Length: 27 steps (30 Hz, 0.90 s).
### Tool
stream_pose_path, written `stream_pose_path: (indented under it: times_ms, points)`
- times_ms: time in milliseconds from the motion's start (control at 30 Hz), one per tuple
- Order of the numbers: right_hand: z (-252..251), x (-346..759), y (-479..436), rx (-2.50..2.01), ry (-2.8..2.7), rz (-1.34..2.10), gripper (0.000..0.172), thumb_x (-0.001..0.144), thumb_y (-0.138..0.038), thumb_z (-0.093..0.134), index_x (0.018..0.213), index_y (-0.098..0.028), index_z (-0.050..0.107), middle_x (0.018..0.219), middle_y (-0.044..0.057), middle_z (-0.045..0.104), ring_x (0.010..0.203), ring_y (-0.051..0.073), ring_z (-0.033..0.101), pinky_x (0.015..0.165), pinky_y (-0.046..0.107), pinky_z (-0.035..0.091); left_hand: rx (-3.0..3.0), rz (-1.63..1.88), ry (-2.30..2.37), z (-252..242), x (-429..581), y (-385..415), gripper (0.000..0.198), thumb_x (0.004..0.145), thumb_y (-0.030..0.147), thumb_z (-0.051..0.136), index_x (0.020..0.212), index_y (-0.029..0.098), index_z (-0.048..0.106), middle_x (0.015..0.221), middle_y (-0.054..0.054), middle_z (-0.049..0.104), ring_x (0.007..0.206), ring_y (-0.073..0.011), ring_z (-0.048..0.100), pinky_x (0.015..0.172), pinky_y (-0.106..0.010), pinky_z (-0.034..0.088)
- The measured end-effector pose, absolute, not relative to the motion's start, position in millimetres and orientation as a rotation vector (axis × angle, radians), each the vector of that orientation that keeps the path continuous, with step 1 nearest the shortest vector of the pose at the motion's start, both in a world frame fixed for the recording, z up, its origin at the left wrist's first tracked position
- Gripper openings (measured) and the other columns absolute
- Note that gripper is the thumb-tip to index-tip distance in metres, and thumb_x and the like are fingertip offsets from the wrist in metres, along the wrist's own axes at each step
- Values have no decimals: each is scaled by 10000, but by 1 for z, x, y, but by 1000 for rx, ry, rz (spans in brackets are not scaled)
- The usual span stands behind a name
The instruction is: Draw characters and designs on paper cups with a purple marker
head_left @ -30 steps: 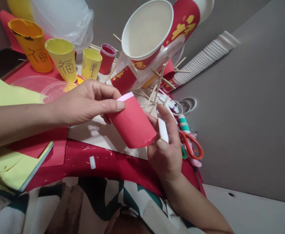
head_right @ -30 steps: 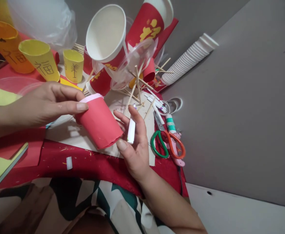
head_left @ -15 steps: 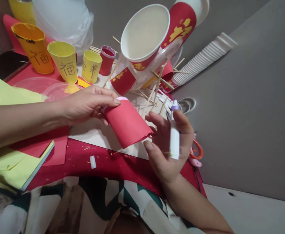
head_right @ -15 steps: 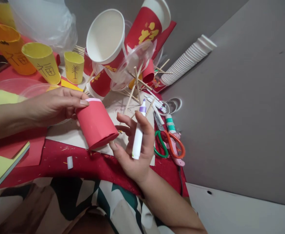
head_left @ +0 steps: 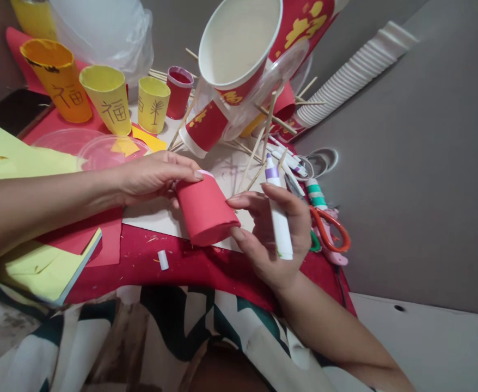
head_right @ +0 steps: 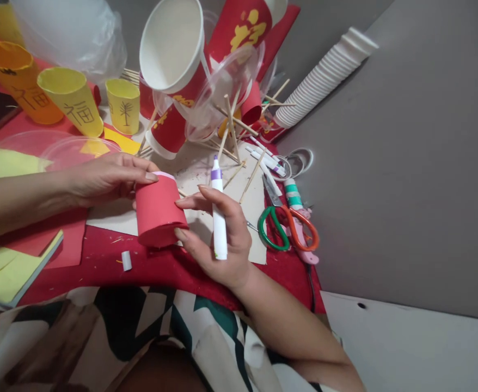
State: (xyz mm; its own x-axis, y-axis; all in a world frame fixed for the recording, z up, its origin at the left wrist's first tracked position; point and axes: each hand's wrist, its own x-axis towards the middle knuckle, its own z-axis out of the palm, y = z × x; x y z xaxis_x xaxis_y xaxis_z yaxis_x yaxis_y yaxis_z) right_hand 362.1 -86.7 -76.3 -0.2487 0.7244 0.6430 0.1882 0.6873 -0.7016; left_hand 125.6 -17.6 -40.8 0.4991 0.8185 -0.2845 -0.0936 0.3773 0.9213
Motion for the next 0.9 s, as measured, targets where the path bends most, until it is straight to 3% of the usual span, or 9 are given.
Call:
stream_pose_path:
  times_ms: [100, 267, 400, 500, 600, 767, 900]
  points:
    - [-68, 363, -89, -797, -1790, 503, 482, 1004, -357, 654, 1463, -406, 515, 1146, 49, 754, 1065, 285, 754, 952, 540, 642, 1012, 725, 849, -39, 122, -15, 88, 729, 219, 802, 728, 147, 751, 612, -16, 622, 479, -101, 547, 443, -199, 458]
    - [-44, 367, -91, -837, -2065, 407, 502, 1005, -204, 628, 1473, -343, 514, 1147, 50, 759, 1011, 233, 760, 906, 427, 629, 965, 743, 853, -30, 118, -12, 114, 711, 200, 797, 677, 135, 710, 632, -31, 618, 497, -95, 531, 419, -186, 413]
    - [-40, 379, -93, -763, -2476, 153, 511, 983, -139, 594, 1464, -274, 488, 1083, 74, 769, 944, 245, 725, 834, 410, 608, 909, 770, 873, -28, 115, -10, 206, 686, 163, 825, 606, 134, 637, 556, 22, 482, 482, -48, 412, 420, -138, 345]
    - [-50, 390, -97, -775, -2666, -9, 543, 907, -75, 530, 1437, -189, 508, 1118, 136, 766, 1039, 300, 706, 856, 454, 605, 913, 776, 893, -31, 113, -8, 219, 683, 161, 823, 607, 148, 619, 548, 31, 420, 500, -64, 397, 435, -153, 360]
    - [-61, 396, -100, -844, -2776, -31, 607, 832, -49, 513, 1432, -138, 535, 1182, 179, 755, 1168, 346, 680, 911, 497, 594, 937, 763, 906, -34, 114, -7, 161, 687, 180, 815, 673, 148, 658, 594, 4, 487, 529, -86, 446, 452, -182, 387]
    - [-65, 395, -98, -973, -2868, 28, 558, 900, -66, 495, 1446, -149, 573, 1296, 201, 722, 1305, 359, 633, 1003, 533, 566, 962, 809, 892, -30, 114, -7, 204, 679, 174, 844, 648, 156, 644, 609, 5, 534, 535, -64, 414, 451, -160, 364]
    - [-66, 395, -95, -992, -2861, 96, 532, 951, -95, 487, 1472, -139, 583, 1381, 234, 680, 1286, 370, 647, 1008, 557, 566, 1073, 768, 966, -22, 110, -8, 134, 776, 213, 833, 737, 158, 717, 593, 36, 542, 553, -53, 429, 523, -158, 402]
